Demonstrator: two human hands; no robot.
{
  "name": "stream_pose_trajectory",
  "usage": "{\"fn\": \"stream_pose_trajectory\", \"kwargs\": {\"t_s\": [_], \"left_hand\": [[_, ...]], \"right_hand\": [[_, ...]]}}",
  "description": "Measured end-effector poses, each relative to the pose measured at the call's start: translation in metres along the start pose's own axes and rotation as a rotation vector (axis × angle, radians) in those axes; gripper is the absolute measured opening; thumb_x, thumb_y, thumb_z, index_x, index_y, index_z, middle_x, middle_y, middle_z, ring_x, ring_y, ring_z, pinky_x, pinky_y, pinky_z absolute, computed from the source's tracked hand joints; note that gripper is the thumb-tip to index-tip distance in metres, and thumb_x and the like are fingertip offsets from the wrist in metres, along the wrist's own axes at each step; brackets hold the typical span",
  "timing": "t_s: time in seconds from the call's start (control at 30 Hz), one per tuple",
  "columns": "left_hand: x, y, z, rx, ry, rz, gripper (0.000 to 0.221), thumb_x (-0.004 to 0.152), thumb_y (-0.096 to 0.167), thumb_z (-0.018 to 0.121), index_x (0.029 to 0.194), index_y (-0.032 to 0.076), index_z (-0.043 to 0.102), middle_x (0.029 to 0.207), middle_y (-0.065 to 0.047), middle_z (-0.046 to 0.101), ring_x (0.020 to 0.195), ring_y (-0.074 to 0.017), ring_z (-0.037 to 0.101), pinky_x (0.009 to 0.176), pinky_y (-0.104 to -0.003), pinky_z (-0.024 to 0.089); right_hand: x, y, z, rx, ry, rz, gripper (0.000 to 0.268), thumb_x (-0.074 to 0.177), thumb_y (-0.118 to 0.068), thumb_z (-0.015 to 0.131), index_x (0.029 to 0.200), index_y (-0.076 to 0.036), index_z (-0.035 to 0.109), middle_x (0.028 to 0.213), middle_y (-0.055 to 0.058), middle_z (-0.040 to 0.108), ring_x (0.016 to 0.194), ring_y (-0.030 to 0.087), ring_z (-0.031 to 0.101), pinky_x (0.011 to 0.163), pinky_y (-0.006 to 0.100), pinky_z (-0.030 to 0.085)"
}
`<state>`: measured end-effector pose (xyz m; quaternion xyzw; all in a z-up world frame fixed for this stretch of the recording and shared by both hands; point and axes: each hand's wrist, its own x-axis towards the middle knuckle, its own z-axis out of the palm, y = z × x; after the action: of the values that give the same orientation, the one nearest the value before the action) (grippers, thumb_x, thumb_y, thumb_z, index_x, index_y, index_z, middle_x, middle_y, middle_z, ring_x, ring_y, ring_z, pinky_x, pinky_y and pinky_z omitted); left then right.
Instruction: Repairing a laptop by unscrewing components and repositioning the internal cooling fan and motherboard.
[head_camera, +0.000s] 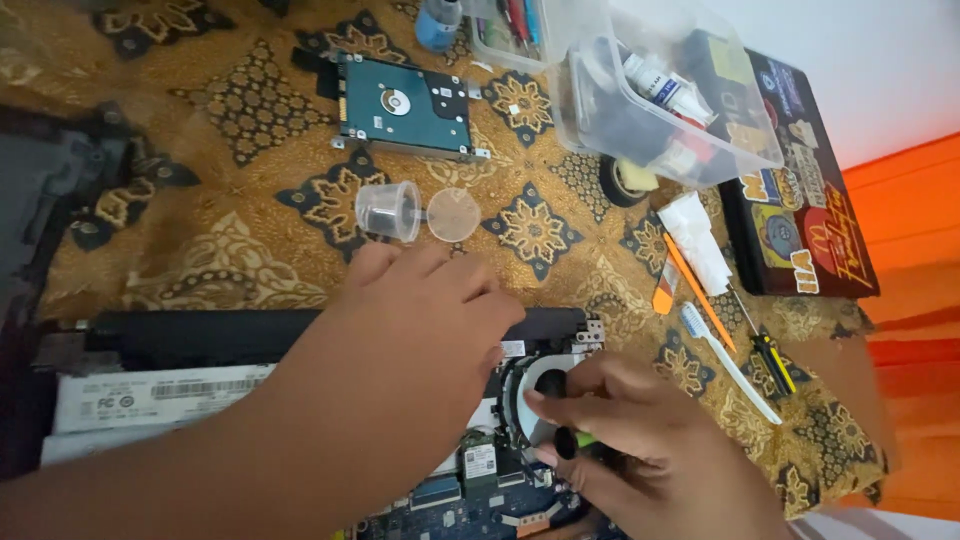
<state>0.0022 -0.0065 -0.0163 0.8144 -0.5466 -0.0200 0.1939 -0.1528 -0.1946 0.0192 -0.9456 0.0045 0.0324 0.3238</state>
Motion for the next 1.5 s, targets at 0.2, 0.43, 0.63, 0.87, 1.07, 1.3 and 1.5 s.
{"fn": "stream_pose_trajectory", "kwargs": {"t_s": [0.2,0.43,0.63,0.87,1.07,1.3,1.5], "left_hand": [[0.006,-0.002,-0.007,-0.131,-0.190,-0.071,0.013,0.103,0.032,0.056,0.105,0.029,0.069,0.104,0.001,0.062,0.103,-0.0279,0.052,0.085,-0.051,0.038],[0.005,-0.003,-0.005,-0.154,-0.161,-0.065,0.018,0.103,0.031,0.057,0.115,0.028,0.070,0.109,0.000,0.063,0.103,-0.0290,0.055,0.084,-0.054,0.040],[0.005,0.000,-0.006,-0.110,-0.149,-0.057,0.019,0.101,0.030,0.056,0.115,0.029,0.069,0.110,0.001,0.064,0.105,-0.0292,0.054,0.082,-0.054,0.040],[0.006,0.003,-0.014,-0.090,-0.172,-0.069,0.018,0.102,0.032,0.058,0.115,0.026,0.069,0.109,-0.001,0.063,0.109,-0.0313,0.052,0.087,-0.054,0.039],[0.007,0.001,-0.020,-0.185,-0.216,-0.086,0.026,0.103,0.033,0.058,0.125,0.023,0.068,0.118,-0.003,0.065,0.114,-0.0307,0.052,0.094,-0.053,0.038],[0.004,-0.005,-0.044,-0.730,0.290,-0.315,0.051,0.081,0.007,0.049,0.124,0.022,0.072,0.097,0.001,0.068,0.083,-0.0157,0.065,0.077,-0.031,0.050],[0.015,-0.015,-0.094,-0.622,-0.036,-0.633,0.060,0.088,0.017,0.055,0.147,0.030,0.058,0.148,0.006,0.054,0.126,-0.0167,0.062,0.104,-0.040,0.048]], "right_hand": [[-0.001,0.000,-0.005,-0.103,-0.091,0.004,0.036,0.090,-0.019,0.075,0.126,-0.021,0.077,0.112,0.003,0.066,0.091,0.018,0.076,0.068,0.034,0.057],[0.001,0.000,-0.006,-0.123,-0.116,0.098,0.058,0.092,-0.035,0.073,0.147,-0.024,0.062,0.117,0.002,0.066,0.099,0.016,0.072,0.072,0.031,0.055],[0.017,-0.013,-0.021,-0.266,-0.324,0.380,0.058,0.091,-0.050,0.071,0.149,-0.043,0.064,0.118,-0.009,0.072,0.104,0.018,0.075,0.077,0.039,0.062],[0.031,-0.039,-0.049,-0.290,-0.206,0.186,0.057,0.088,-0.025,0.067,0.144,-0.038,0.069,0.107,-0.006,0.073,0.083,0.019,0.069,0.072,0.040,0.058],[0.080,-0.033,-0.060,0.340,0.341,-0.275,0.024,0.102,-0.014,0.041,0.107,-0.013,0.065,0.116,0.003,0.068,0.114,0.019,0.065,0.103,0.037,0.053],[0.111,0.027,-0.015,0.910,0.478,-0.064,0.031,0.099,-0.026,0.063,0.102,0.005,0.069,0.103,0.018,0.070,0.077,0.026,0.069,0.073,0.036,0.058],[0.108,0.022,-0.002,0.766,0.438,-0.193,0.013,0.099,-0.008,0.063,0.107,-0.004,0.071,0.103,0.018,0.077,0.087,0.029,0.079,0.078,0.037,0.067]]}}
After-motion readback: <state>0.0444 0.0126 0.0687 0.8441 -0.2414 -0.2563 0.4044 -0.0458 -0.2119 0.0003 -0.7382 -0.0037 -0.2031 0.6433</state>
